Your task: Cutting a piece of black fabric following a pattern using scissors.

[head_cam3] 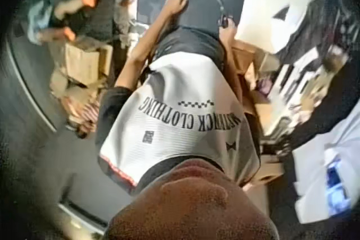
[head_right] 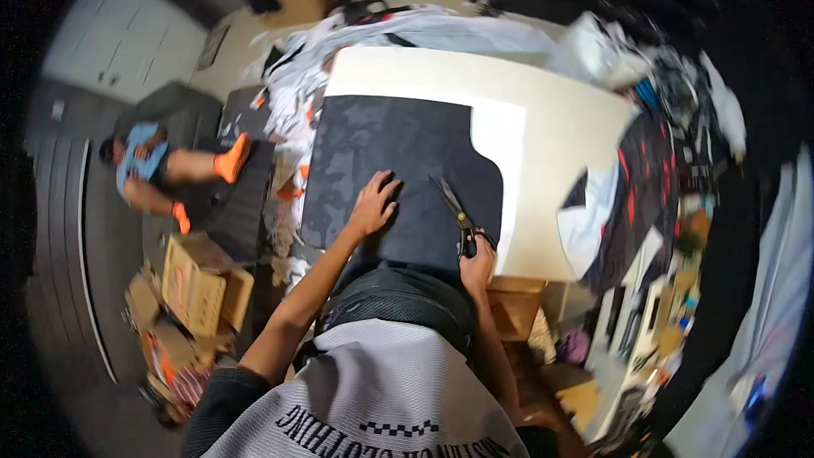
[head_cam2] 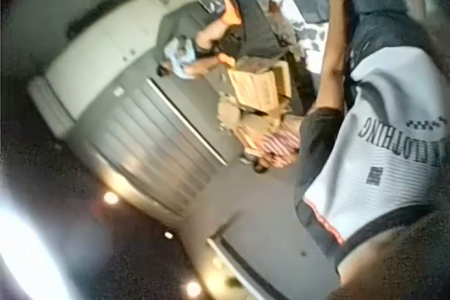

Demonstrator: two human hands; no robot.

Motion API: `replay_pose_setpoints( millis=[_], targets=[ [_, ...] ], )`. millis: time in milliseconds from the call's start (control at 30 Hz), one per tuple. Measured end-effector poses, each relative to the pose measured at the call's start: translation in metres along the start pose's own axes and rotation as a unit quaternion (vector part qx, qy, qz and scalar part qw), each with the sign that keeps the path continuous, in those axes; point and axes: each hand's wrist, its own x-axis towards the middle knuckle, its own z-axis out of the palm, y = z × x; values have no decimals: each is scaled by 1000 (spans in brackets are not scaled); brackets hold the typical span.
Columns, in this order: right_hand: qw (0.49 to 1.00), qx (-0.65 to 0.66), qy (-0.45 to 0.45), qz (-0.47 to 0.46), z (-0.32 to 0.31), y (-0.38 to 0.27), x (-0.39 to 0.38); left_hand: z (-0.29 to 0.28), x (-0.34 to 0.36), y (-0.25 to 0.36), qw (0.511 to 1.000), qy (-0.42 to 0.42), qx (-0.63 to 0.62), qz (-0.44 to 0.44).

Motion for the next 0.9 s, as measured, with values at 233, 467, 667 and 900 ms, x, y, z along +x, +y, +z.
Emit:
replay_pose_setpoints(
  millis=[233, 467, 667, 900],
  targets=[
    [947, 142, -58, 284, -45, -40, -92, 46, 54, 6, 991, -104, 36, 71],
    [857, 303, -49, 415, -67, -66, -182, 57, 63, 3, 994, -85, 29, 64],
    [817, 337, -136, 447, -87, -42, -181, 42, 68, 0, 995, -95, 22, -3],
    [835, 360, -135, 394, -113, -4, -145, 40, 68, 1, 992, -119, 10, -51]
  ],
)
